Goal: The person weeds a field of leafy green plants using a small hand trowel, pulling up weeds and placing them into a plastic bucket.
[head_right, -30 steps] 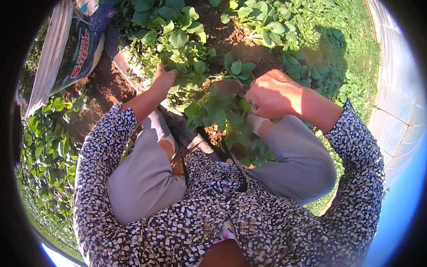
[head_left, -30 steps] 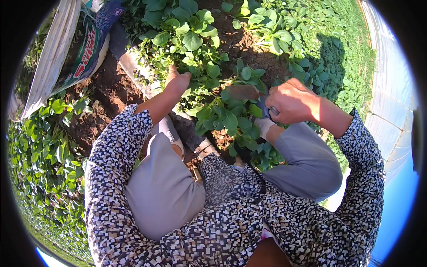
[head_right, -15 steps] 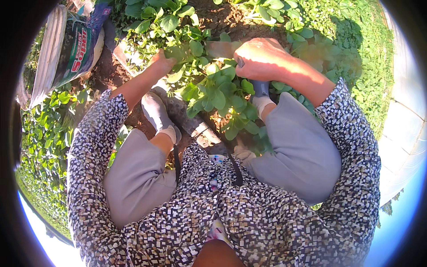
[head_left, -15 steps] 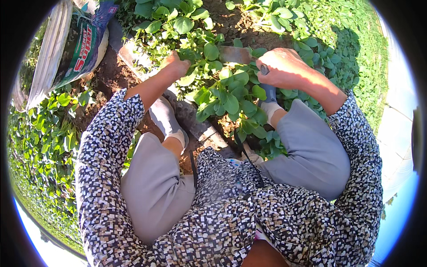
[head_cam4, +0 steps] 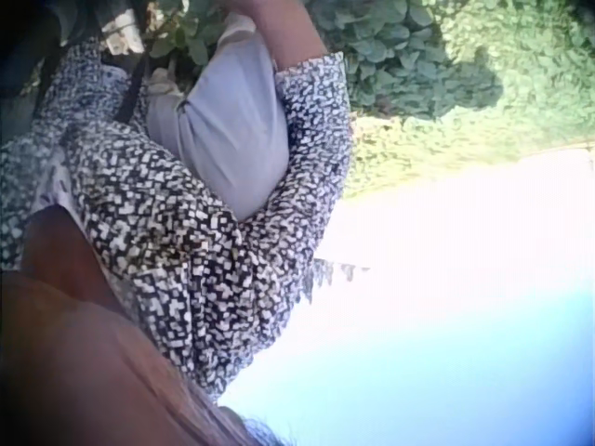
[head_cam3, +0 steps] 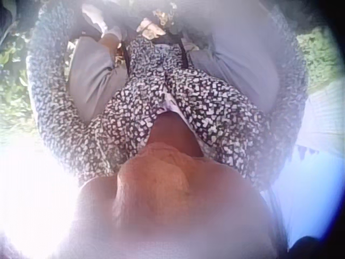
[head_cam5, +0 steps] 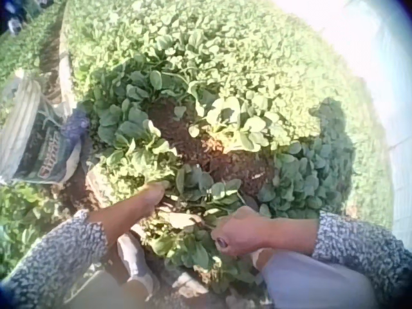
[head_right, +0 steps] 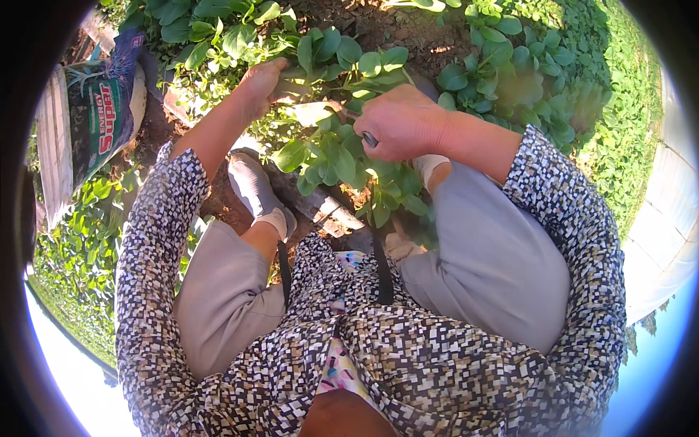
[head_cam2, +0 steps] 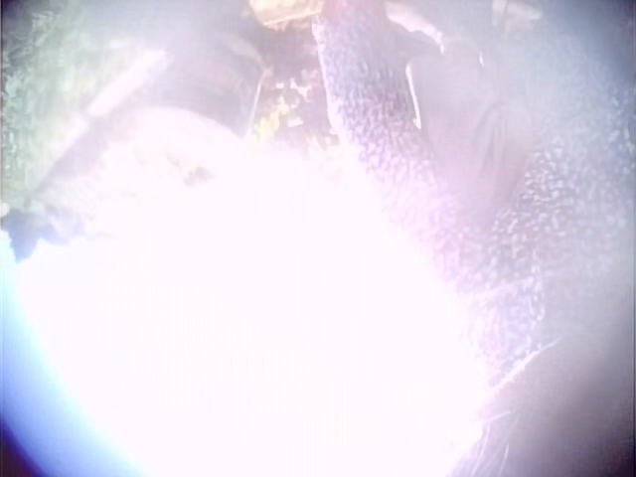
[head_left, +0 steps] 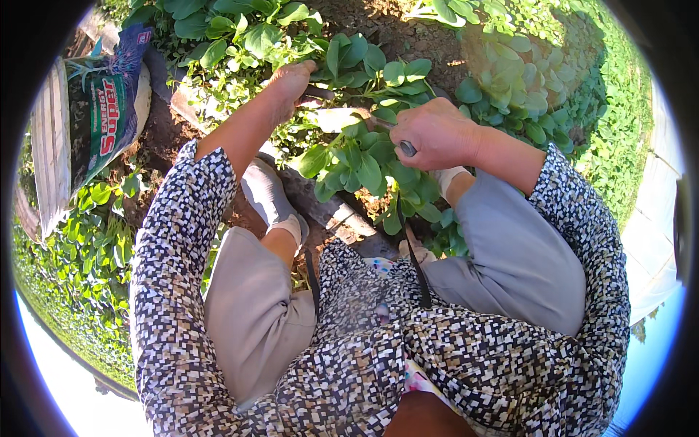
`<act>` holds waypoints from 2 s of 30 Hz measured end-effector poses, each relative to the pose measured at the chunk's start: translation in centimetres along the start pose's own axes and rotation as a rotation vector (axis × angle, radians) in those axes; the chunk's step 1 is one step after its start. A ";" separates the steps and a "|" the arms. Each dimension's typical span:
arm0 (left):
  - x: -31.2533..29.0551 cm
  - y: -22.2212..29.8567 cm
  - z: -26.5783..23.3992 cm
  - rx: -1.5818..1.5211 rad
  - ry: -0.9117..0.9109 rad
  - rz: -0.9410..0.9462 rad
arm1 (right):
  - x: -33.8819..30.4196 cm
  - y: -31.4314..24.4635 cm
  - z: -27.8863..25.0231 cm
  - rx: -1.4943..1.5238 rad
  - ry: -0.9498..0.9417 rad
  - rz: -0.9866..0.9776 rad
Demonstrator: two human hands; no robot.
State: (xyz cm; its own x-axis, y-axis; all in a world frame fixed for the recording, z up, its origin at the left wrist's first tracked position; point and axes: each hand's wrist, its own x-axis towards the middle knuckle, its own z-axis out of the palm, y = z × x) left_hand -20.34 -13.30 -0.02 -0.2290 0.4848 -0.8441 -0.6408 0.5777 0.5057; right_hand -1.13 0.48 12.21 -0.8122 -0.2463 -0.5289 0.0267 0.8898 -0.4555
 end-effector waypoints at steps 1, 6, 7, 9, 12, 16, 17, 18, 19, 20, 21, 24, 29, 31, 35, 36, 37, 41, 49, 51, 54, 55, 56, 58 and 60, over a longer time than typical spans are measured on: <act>1.1 -0.6 -1.2 0.018 -0.025 0.027 | 0.6 0.2 0.0 -0.032 0.038 -0.015; 1.2 -0.3 -2.4 0.101 -0.045 0.173 | 0.1 2.7 -0.3 -0.231 0.264 -0.046; 1.3 -0.7 -3.7 0.120 -0.038 0.212 | 0.1 2.8 -0.2 -0.269 0.313 -0.066; -1.0 -1.3 -3.0 0.087 0.082 0.374 | -0.4 3.2 0.5 -0.274 0.321 -0.056; -2.8 -5.2 -3.5 0.083 0.046 0.473 | -0.7 3.8 1.4 -0.268 0.336 -0.075; -2.9 -7.6 -1.1 0.985 0.194 0.553 | -1.0 3.9 1.0 -0.317 0.304 -0.102; -1.7 -8.4 -1.0 1.027 0.230 0.620 | -1.0 3.6 0.6 -0.342 0.291 -0.125; -0.3 -8.9 -1.0 0.912 0.174 0.490 | -1.0 3.3 0.4 -0.344 0.275 -0.134; 1.2 -9.2 -0.8 0.793 0.114 0.361 | -0.9 3.2 0.4 -0.344 0.256 -0.139; 2.8 -10.0 -1.1 0.786 0.135 0.406 | -0.8 2.9 0.1 -0.350 0.242 -0.150; 4.5 -11.2 -1.6 0.780 0.163 0.448 | -0.3 2.7 0.1 -0.347 0.236 -0.163; 7.6 -11.6 -1.9 0.824 0.102 0.427 | 0.0 2.4 0.2 -0.347 0.211 -0.156; 2.0 -7.0 2.9 0.816 0.264 -0.018 | -1.1 2.2 -2.0 -0.348 0.017 -0.036; 1.7 -8.2 0.9 0.710 0.159 0.029 | -1.6 1.7 -2.4 -0.246 0.021 0.018; -1.4 -9.8 0.8 0.775 0.249 0.595 | -2.6 2.6 -0.4 -0.016 0.072 0.235; -1.5 -10.0 -0.1 0.887 0.234 0.717 | -2.6 2.7 0.1 0.070 0.127 0.283; -2.4 -9.2 0.0 0.996 0.205 0.842 | -2.7 3.0 0.8 0.159 0.181 0.341; -3.5 -6.4 1.8 1.460 -0.180 0.667 | -1.6 3.9 1.3 0.183 0.167 0.354; -0.9 -5.9 0.7 1.029 0.081 0.521 | -1.4 4.6 2.6 0.190 0.140 0.343; 0.1 -6.5 0.8 1.029 0.081 0.562 | -0.7 4.2 2.4 0.196 0.135 0.306; 2.1 -7.2 1.4 1.198 0.119 0.505 | 0.1 3.8 1.9 0.167 0.076 0.318; 3.0 -7.2 1.6 1.184 0.110 0.460 | 0.1 3.8 1.9 0.160 0.051 0.337; 2.4 -6.2 2.6 1.236 0.160 0.419 | 0.3 3.9 2.1 0.159 0.059 0.331; 1.9 -5.1 3.2 1.261 0.204 0.389 | 0.1 3.6 2.3 0.151 0.077 0.326; 2.5 -5.2 2.3 1.208 0.190 0.411 | 0.1 3.2 2.2 0.163 0.093 0.309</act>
State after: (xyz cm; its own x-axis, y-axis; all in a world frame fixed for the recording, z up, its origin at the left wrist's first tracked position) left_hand -15.83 -13.59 -4.34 -0.4143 0.7250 -0.5501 0.5438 0.6819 0.4891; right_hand 0.13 2.43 9.10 -0.8005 0.0676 -0.5956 0.3661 0.8419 -0.3964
